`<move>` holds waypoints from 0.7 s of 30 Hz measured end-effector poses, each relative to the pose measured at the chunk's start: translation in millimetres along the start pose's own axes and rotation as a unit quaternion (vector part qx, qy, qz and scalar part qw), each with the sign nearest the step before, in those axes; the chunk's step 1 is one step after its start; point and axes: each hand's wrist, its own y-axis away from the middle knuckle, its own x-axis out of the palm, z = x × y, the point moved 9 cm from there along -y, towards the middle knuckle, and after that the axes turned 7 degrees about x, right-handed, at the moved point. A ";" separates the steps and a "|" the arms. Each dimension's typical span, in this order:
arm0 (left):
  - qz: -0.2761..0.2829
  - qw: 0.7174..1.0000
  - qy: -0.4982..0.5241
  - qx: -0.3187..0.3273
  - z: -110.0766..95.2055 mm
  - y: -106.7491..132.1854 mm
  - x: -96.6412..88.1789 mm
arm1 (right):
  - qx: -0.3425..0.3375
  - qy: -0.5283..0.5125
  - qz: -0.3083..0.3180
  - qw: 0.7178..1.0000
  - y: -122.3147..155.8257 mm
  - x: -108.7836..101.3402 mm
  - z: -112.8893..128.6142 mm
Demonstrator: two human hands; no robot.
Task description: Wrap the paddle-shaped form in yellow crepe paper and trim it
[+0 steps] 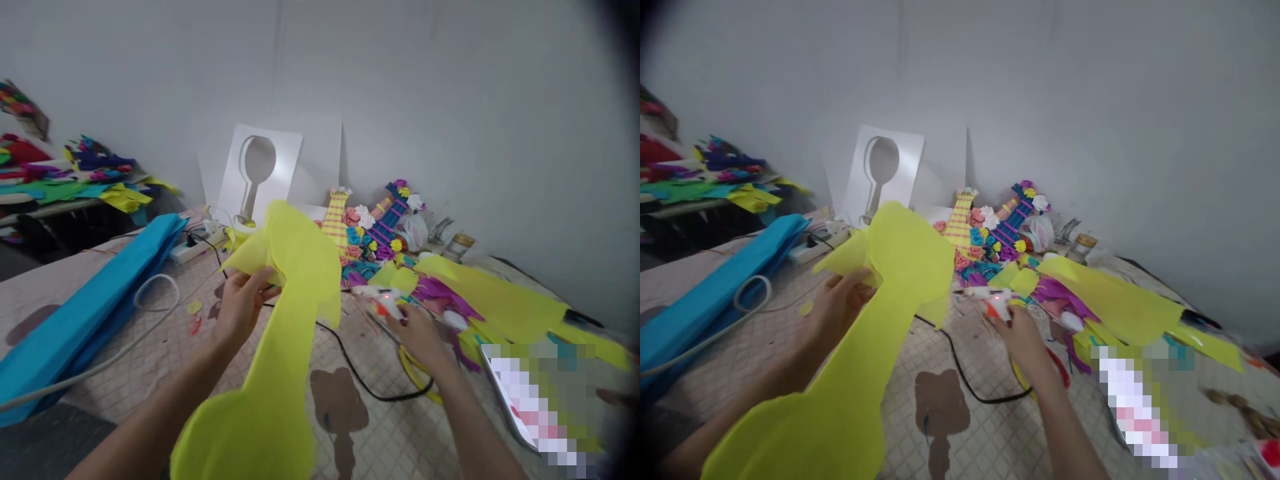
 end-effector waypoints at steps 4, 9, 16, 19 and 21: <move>0.032 0.999 -0.019 0.003 -1.6 -3.7 6.5 | 0.052 -0.197 -0.017 0.979 -4.1 -41.4 -16.3; 0.106 0.989 -0.097 -0.020 27.4 -6.8 35.1 | 0.057 -0.410 0.043 0.909 -9.3 -35.2 -5.2; 0.141 0.976 -0.158 -0.057 69.2 -4.1 54.8 | 0.042 -0.530 0.146 0.834 7.2 9.6 28.0; 0.156 0.973 -0.165 -0.048 75.4 1.5 53.5 | 0.045 -0.539 0.167 0.824 24.3 20.2 32.1; 0.168 0.970 -0.167 -0.048 77.2 6.2 51.6 | 0.037 -0.525 0.172 0.833 35.0 20.5 32.9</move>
